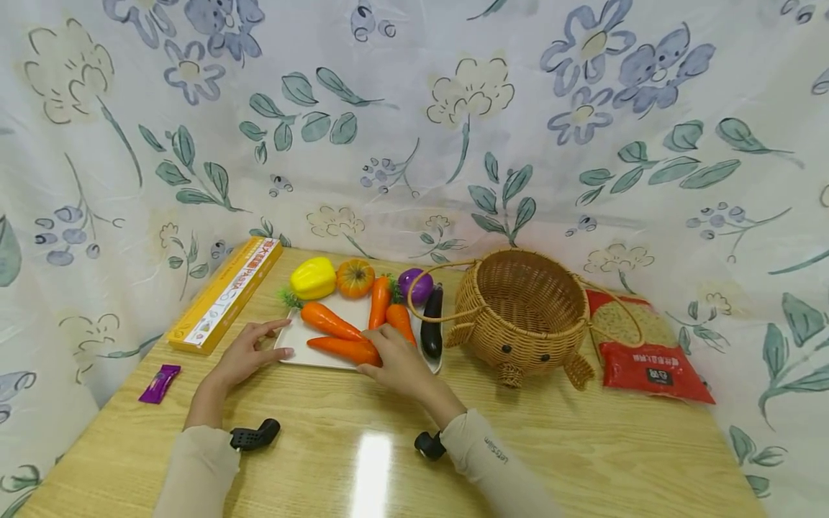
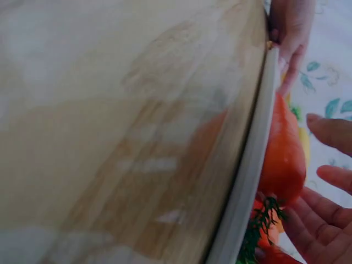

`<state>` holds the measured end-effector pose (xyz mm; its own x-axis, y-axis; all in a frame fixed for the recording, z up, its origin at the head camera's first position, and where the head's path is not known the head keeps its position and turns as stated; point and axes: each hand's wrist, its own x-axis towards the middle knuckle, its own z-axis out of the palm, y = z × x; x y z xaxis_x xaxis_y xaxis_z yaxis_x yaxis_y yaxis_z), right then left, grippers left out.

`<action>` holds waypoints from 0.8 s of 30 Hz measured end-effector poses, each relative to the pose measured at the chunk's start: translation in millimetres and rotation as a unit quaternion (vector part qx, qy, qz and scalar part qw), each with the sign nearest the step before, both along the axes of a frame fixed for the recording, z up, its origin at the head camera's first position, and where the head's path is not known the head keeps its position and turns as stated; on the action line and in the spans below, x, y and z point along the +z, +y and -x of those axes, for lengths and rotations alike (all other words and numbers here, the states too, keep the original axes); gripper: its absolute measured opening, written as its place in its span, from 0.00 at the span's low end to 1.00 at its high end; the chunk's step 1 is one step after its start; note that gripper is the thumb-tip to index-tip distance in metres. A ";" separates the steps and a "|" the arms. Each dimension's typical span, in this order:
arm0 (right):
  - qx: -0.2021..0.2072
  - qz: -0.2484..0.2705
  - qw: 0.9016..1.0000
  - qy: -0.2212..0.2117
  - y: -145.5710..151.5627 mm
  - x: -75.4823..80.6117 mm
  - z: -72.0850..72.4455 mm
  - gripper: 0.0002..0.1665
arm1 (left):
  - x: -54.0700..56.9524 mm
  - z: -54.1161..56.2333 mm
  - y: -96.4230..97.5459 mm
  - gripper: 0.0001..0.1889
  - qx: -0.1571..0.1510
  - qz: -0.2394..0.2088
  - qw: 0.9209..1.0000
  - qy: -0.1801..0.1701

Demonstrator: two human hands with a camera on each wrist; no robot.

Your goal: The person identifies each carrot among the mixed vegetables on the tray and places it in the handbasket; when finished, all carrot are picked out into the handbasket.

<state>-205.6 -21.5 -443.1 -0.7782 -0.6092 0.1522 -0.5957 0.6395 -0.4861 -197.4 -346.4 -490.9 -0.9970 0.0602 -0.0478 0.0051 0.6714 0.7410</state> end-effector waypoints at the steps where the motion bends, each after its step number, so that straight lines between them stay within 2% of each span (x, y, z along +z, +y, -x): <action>1: -0.001 -0.007 1.000 0.008 -1.3 -0.8 0.2 0.33 | 0.0 0.3 -0.1 0.35 0.000 0.000 1.000 0.000; 6: -0.010 -0.030 0.999 0.038 -6.8 -6.7 2.1 0.30 | 0.9 0.8 1.0 0.35 0.000 -0.004 1.000 0.004; 12: -0.030 -0.047 0.998 0.042 -14.4 -11.8 2.3 0.27 | 1.8 -0.9 2.2 0.35 0.003 -0.005 1.000 0.000; 24: -0.045 -0.039 0.996 0.065 -19.5 -18.3 1.3 0.25 | -2.2 0.4 -0.8 0.34 0.005 -0.009 1.000 0.010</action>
<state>-206.9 -41.0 -461.3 -0.8064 -0.5526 0.2104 -0.5897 0.7256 -0.3546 -197.8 -347.2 -493.2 -0.9983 0.0510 -0.0264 0.0138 0.6585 0.7524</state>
